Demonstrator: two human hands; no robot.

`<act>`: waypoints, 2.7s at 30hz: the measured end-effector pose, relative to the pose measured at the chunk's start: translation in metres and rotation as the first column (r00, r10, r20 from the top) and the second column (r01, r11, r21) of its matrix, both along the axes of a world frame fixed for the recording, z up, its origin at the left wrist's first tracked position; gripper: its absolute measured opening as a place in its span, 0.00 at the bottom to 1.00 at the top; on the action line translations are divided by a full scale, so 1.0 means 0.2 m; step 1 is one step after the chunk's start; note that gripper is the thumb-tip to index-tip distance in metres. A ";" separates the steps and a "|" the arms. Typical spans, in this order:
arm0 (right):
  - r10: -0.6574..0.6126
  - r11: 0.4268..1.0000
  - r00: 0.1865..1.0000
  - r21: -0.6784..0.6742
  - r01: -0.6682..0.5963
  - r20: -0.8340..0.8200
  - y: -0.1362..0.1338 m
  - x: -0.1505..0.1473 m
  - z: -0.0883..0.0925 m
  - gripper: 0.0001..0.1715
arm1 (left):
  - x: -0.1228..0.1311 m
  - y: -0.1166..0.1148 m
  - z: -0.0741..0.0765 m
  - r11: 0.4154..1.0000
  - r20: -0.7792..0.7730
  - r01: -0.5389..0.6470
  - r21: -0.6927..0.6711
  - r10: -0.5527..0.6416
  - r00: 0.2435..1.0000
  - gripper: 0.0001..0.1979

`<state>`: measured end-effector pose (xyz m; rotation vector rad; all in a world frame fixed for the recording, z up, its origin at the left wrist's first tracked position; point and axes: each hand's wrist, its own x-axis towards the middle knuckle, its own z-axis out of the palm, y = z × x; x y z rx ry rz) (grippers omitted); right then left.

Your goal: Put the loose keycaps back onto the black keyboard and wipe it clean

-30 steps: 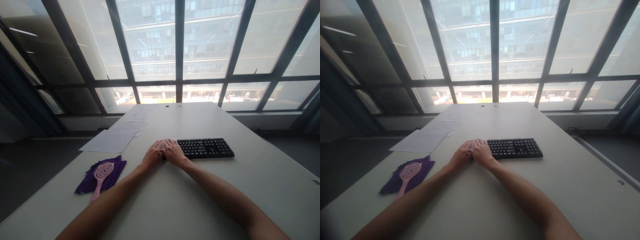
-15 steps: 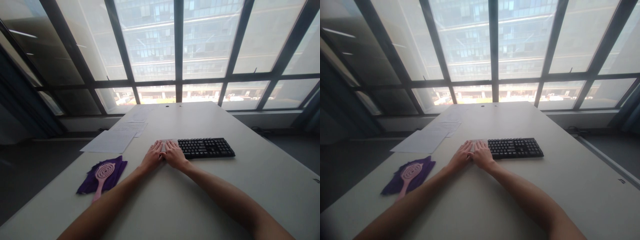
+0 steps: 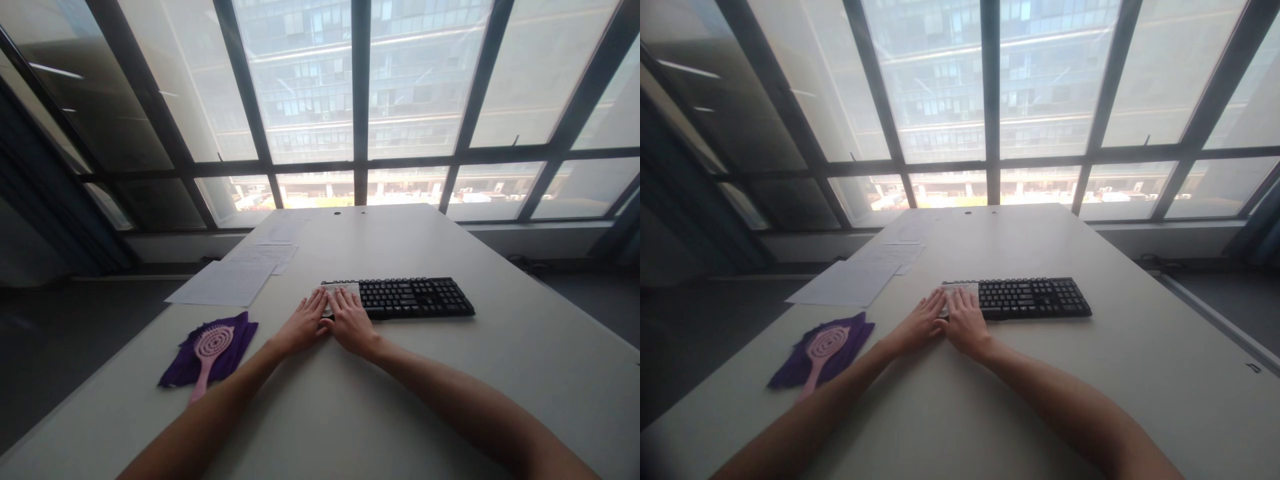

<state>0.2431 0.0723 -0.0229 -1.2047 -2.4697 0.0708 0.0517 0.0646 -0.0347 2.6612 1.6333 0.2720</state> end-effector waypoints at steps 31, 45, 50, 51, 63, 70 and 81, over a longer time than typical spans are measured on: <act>-0.023 0.999 1.000 -0.023 0.023 -0.009 0.00 -0.02 -0.03 0.45 | 0.04 -0.01 0.03 0.999 -0.038 0.045 0.003 -0.044 0.998 0.38; -0.052 0.998 0.999 -0.034 0.052 0.004 -0.01 -0.02 0.00 0.48 | 0.06 0.00 0.03 0.999 -0.014 0.020 0.027 -0.020 1.000 0.35; -0.095 0.995 0.995 -0.020 0.095 -0.018 -0.02 -0.02 0.01 0.47 | 0.09 -0.02 0.05 0.999 -0.033 0.037 0.020 -0.036 0.999 0.37; -0.097 0.995 0.995 -0.017 0.097 -0.023 -0.02 -0.02 0.01 0.46 | 0.10 -0.02 0.05 0.999 -0.033 0.041 0.020 -0.040 0.999 0.38; -0.051 0.999 0.996 0.005 0.051 -0.067 0.01 -0.02 -0.01 0.42 | 0.08 0.00 0.03 0.993 -0.008 0.055 0.103 -0.054 0.998 0.31; 0.099 0.995 0.985 0.043 -0.094 -0.140 0.02 0.00 -0.01 0.38 | 0.06 0.01 0.06 0.984 0.056 -0.006 0.178 -0.004 0.998 0.25; 0.017 0.999 0.994 0.049 -0.012 -0.104 0.00 -0.02 0.00 0.40 | 0.01 0.08 0.01 0.982 0.187 0.069 0.178 -0.103 0.977 0.25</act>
